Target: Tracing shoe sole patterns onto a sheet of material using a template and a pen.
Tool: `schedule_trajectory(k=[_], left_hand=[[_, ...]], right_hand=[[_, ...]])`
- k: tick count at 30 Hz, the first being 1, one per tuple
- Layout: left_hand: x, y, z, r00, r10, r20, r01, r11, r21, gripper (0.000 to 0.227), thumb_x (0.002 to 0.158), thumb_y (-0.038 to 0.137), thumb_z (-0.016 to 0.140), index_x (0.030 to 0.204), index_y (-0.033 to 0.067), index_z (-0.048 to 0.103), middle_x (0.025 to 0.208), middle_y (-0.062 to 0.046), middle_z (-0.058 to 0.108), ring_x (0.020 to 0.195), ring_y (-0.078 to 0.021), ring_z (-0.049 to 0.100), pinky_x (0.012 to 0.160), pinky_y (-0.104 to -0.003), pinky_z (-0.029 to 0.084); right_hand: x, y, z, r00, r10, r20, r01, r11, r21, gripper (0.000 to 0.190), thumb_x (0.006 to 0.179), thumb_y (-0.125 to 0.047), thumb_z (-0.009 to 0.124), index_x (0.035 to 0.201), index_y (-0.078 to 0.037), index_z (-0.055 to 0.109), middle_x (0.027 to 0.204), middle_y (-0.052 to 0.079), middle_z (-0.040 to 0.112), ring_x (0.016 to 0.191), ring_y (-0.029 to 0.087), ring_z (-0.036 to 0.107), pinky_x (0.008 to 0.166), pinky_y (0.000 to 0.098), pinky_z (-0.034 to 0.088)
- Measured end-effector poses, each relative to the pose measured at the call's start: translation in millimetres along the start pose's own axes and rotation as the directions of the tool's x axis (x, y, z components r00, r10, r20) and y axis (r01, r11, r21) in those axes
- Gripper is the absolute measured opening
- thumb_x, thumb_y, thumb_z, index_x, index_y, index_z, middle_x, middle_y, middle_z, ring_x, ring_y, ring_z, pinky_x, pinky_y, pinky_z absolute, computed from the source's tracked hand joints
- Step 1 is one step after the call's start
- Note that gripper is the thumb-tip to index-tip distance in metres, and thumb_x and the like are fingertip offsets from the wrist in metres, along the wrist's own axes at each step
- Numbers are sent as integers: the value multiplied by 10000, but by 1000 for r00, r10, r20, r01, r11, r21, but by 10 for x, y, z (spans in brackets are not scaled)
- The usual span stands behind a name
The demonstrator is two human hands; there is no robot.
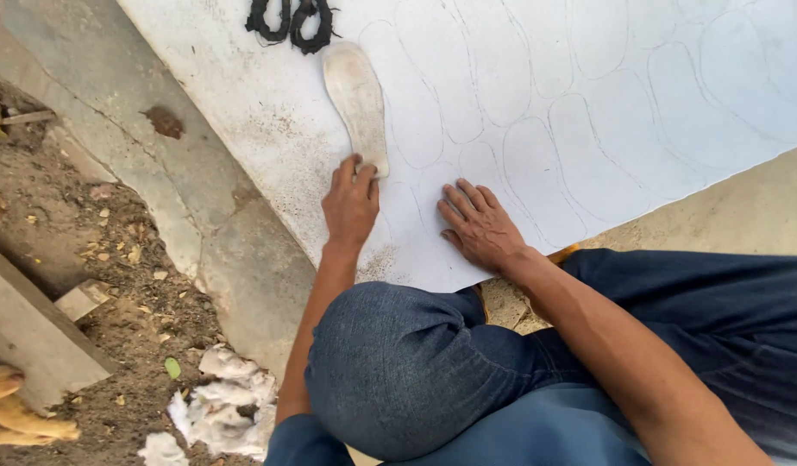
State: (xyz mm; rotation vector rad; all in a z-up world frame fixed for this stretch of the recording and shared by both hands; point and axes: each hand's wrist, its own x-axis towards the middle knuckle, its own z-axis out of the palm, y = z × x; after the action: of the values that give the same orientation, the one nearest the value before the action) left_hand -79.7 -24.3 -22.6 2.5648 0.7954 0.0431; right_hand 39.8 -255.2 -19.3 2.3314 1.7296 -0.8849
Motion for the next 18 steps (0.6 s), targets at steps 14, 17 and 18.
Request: schedule_trajectory(k=[14,17,18], left_hand=[[-151,111,319,977,-18,-215,30,998,53,249,839,122,847,1055,150,726,1278,-80,611,1118,-256,628,728,-354,661],[-38,60,363,966,-4,-259,24,997,73,205,867,144,834,1043,152,730,1286,-87,605,1104,-252,629,732,-335,652],[-5,35,387,956,12,-294,16,996,93,181,884,166,823,1039,161,728,1269,-79,609,1074,-235,636,731,-308,642]], right_hand=[[341,-110,-105,998,58,-29,-58,998,10,373,1017,-372,571,1362,-249,501,1203,21,496,1198,236,499,1002,402,422],[409,-134,-236,995,92,-30,-90,993,75,389,1023,-326,573,1397,-244,507,1181,36,519,1151,233,523,970,389,435],[435,-145,-289,992,119,-35,-114,986,119,385,1024,-294,582,1398,-229,520,1166,53,539,1121,237,539,949,385,446]])
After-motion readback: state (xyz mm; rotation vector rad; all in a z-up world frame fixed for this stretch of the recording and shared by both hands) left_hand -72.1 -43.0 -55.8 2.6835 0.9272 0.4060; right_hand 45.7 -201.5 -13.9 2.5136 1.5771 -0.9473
